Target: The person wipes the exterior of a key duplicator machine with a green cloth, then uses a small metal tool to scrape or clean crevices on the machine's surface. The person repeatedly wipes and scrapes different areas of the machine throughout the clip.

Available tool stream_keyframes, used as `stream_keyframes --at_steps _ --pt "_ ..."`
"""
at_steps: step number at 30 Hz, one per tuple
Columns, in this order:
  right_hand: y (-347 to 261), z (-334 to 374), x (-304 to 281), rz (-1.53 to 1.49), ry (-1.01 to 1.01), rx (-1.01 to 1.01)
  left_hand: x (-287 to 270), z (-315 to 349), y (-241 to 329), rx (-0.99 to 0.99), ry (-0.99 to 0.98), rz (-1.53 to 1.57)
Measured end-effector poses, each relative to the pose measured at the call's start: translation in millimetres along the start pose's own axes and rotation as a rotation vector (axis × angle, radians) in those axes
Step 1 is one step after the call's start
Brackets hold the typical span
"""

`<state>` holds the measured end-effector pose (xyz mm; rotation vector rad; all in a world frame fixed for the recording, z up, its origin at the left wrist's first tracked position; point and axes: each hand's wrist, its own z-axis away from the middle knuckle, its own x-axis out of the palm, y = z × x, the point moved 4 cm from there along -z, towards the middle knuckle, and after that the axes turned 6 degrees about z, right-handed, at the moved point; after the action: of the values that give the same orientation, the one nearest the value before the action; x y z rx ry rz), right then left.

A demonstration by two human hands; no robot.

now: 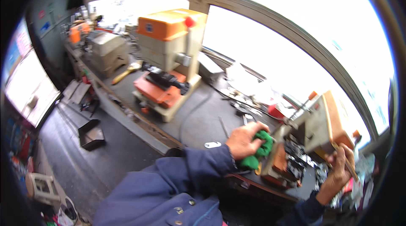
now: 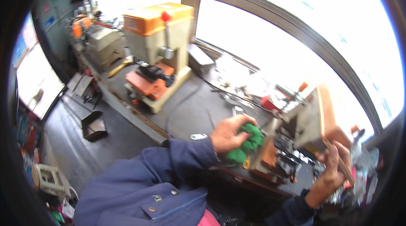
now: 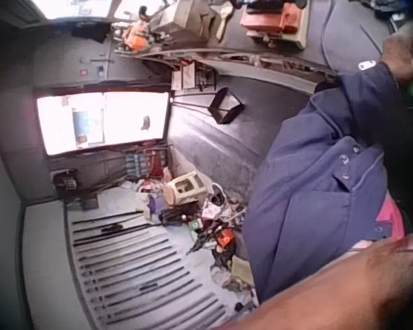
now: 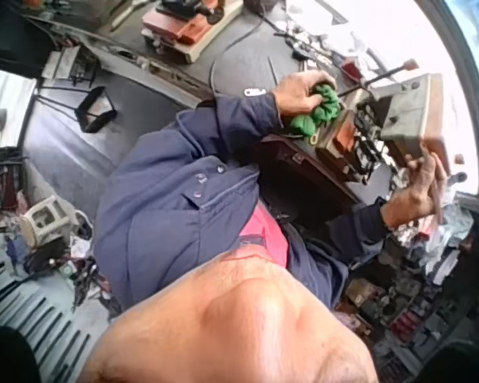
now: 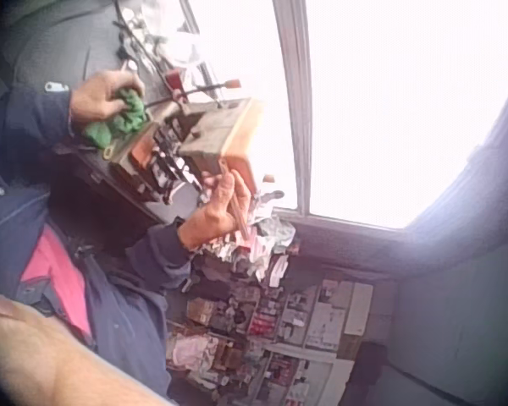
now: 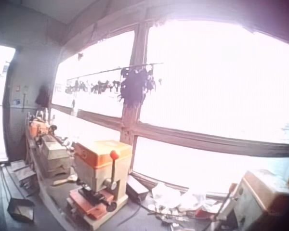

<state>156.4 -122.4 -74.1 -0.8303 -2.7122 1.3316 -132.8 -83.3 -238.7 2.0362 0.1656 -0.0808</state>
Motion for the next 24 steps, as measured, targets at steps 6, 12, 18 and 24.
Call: stream_keyframes --at_steps 6,12,18,24 --pt "21 2 -10 -0.011 0.067 -0.094 -3 3 4 -0.08 -0.043 0.026" --pt "24 2 -11 0.136 0.089 -0.276 0 3 -4 -0.024 -0.047 0.03" --pt "26 0 -14 0.169 0.08 -0.258 2 2 -6 -0.02 -0.038 0.038" --pt "21 2 -5 0.034 0.037 -0.277 -1 2 -2 -0.085 -0.061 0.053"
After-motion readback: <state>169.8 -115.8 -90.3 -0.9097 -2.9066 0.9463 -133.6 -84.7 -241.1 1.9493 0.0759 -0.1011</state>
